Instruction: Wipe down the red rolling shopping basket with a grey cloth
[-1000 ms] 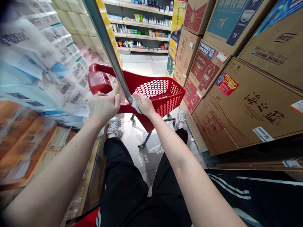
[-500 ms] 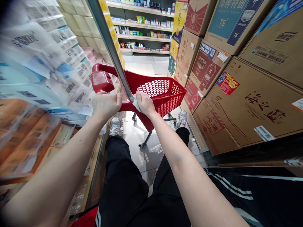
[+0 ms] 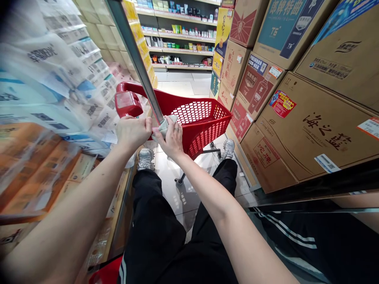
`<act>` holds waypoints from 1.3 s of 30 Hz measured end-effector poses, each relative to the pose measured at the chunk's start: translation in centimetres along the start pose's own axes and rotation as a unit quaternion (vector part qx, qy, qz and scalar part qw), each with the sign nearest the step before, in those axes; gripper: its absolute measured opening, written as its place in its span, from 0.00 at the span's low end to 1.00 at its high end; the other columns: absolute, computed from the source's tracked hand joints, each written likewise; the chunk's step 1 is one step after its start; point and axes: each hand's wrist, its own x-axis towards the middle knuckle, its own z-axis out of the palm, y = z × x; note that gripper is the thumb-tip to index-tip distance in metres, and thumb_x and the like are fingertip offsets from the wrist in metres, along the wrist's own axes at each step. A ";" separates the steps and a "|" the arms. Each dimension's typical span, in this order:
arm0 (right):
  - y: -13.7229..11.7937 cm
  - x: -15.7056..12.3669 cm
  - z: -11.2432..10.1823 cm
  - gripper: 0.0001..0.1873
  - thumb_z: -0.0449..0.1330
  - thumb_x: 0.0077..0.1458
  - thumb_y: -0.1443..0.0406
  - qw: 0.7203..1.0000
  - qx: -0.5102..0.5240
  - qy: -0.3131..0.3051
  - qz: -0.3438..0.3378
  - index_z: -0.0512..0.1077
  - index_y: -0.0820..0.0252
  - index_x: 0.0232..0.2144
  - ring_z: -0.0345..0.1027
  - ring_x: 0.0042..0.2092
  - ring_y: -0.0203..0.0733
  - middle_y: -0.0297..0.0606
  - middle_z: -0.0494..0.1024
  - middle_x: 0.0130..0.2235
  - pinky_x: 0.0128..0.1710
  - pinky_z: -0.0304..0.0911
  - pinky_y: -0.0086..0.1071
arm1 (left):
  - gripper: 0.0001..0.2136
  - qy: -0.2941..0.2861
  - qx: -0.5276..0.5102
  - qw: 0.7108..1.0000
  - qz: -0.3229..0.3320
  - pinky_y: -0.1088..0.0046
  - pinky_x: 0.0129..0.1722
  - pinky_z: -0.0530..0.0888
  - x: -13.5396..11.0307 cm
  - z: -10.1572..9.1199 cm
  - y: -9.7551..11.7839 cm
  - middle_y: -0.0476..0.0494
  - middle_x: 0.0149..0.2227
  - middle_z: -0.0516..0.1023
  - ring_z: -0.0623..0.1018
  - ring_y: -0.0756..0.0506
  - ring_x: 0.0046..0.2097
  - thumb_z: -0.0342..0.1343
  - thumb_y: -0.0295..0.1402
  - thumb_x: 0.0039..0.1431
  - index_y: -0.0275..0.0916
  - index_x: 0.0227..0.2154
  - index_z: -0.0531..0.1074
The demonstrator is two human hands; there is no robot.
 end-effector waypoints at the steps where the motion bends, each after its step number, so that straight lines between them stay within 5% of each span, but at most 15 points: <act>1: 0.0 -0.1 0.2 0.32 0.46 0.67 0.47 1.000 -0.008 -0.001 -0.004 0.60 0.63 0.62 0.58 0.64 0.50 0.53 0.67 0.60 0.64 0.53 0.46 | 0.28 -0.001 0.005 1.000 0.005 0.56 0.46 0.65 -0.1 -0.1 0.0 0.32 0.29 0.81 0.80 0.37 0.39 0.35 0.42 0.65 0.37 0.31 0.80; 11: 3.3 3.4 -1.2 0.29 0.41 0.67 0.45 0.991 0.052 -0.107 -0.068 0.71 0.58 0.46 0.71 0.48 0.44 0.43 0.77 0.44 0.51 0.65 0.37 | 0.32 -0.007 0.040 0.999 0.027 0.57 0.46 0.66 -0.8 -0.5 0.4 0.30 0.30 0.81 0.80 0.37 0.37 0.30 0.42 0.67 0.32 0.32 0.80; 21: 5.2 5.2 -0.9 0.34 0.41 0.61 0.37 0.976 0.190 -0.077 0.074 0.72 0.54 0.32 0.72 0.32 0.39 0.34 0.71 0.26 0.33 0.64 0.30 | 0.30 0.000 0.015 1.000 0.025 0.58 0.49 0.64 -0.2 0.5 1.6 0.35 0.27 0.80 0.79 0.40 0.37 0.30 0.41 0.67 0.35 0.30 0.79; 26: 5.5 5.0 -1.0 0.34 0.38 0.64 0.39 0.980 0.163 -0.085 0.077 0.73 0.54 0.37 0.72 0.36 0.41 0.35 0.73 0.30 0.39 0.66 0.34 | 0.31 -0.010 0.006 1.000 0.003 0.57 0.50 0.63 -0.3 0.5 2.7 0.33 0.29 0.80 0.79 0.39 0.38 0.29 0.41 0.67 0.33 0.32 0.79; 30: 4.0 2.5 -1.8 0.34 0.33 0.67 0.44 0.995 0.088 -0.051 0.015 0.70 0.55 0.50 0.68 0.52 0.45 0.43 0.75 0.47 0.55 0.61 0.40 | 0.32 -0.021 -0.030 0.998 -0.045 0.56 0.52 0.61 -0.7 0.2 3.5 0.31 0.31 0.80 0.78 0.38 0.42 0.29 0.41 0.67 0.30 0.35 0.79; 33: 3.2 1.1 -2.4 0.33 0.39 0.66 0.43 0.998 0.022 -0.053 -0.016 0.65 0.59 0.57 0.62 0.59 0.48 0.48 0.71 0.55 0.60 0.56 0.43 | 0.32 -0.026 -0.018 0.998 -0.054 0.56 0.51 0.62 -0.9 -0.1 3.7 0.31 0.31 0.79 0.78 0.38 0.41 0.28 0.42 0.67 0.30 0.35 0.79; 39: 3.6 2.9 -2.6 0.27 0.44 0.67 0.46 0.992 -0.017 -0.128 -0.013 0.69 0.58 0.52 0.68 0.53 0.49 0.46 0.76 0.48 0.56 0.58 0.41 | 0.35 -0.041 0.041 0.998 -0.026 0.55 0.48 0.63 -0.7 -0.3 3.5 0.28 0.31 0.80 0.78 0.37 0.38 0.25 0.41 0.68 0.29 0.34 0.79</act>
